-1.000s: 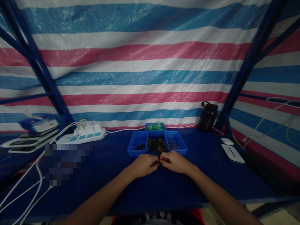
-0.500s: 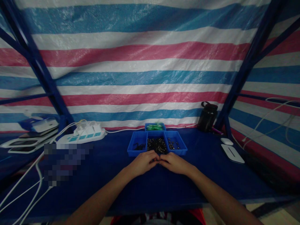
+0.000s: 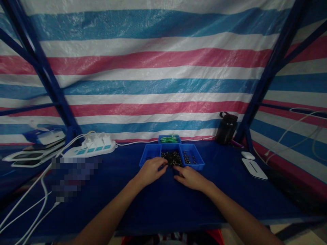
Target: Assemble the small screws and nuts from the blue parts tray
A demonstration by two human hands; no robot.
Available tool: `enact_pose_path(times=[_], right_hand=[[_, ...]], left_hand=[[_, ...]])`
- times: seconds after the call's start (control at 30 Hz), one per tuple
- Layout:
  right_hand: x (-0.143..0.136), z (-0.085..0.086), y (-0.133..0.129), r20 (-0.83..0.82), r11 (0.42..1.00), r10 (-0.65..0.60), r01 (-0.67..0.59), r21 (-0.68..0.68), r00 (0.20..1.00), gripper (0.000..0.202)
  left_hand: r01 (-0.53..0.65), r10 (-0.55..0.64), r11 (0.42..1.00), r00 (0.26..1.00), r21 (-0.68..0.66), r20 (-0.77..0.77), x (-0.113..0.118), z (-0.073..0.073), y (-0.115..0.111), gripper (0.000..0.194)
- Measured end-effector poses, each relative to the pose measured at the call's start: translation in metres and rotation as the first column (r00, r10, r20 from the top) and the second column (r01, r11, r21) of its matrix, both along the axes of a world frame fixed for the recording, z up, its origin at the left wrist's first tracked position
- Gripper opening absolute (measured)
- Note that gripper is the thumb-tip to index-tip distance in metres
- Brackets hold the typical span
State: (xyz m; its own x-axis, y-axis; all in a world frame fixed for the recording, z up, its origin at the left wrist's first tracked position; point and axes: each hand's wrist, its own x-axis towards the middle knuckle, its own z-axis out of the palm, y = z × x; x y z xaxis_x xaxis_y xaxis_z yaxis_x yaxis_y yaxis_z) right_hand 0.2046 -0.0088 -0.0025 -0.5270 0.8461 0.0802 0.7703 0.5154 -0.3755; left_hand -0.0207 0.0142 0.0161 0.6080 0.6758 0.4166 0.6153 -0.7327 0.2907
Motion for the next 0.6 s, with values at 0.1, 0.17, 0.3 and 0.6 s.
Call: enact_pose_path(times=[0.1, 0.17, 0.3, 0.6], right_hand=[[0.0, -0.002, 0.002, 0.014, 1.0, -0.026, 0.026, -0.007, 1.0, 0.049], [0.0, -0.002, 0.002, 0.017, 1.0, -0.019, 0.019, -0.013, 1.0, 0.047], [0.0, -0.002, 0.003, 0.017, 1.0, 0.001, 0.0, -0.018, 1.0, 0.04], [-0.001, -0.004, 0.003, 0.026, 1.0, -0.019, 0.019, -0.021, 0.999, 0.044]], left_hand=[[-0.162, 0.163, 0.984, 0.987, 0.073, -0.009, -0.01, 0.003, 0.011, 0.019], [-0.268, 0.273, 0.959, 0.961, 0.096, -0.047, -0.015, 0.003, 0.016, 0.019], [-0.337, 0.354, 0.934, 0.919, 0.118, -0.174, -0.018, 0.001, 0.02, 0.019], [0.065, -0.051, 0.995, 0.983, 0.078, -0.175, 0.008, -0.002, -0.009, 0.022]])
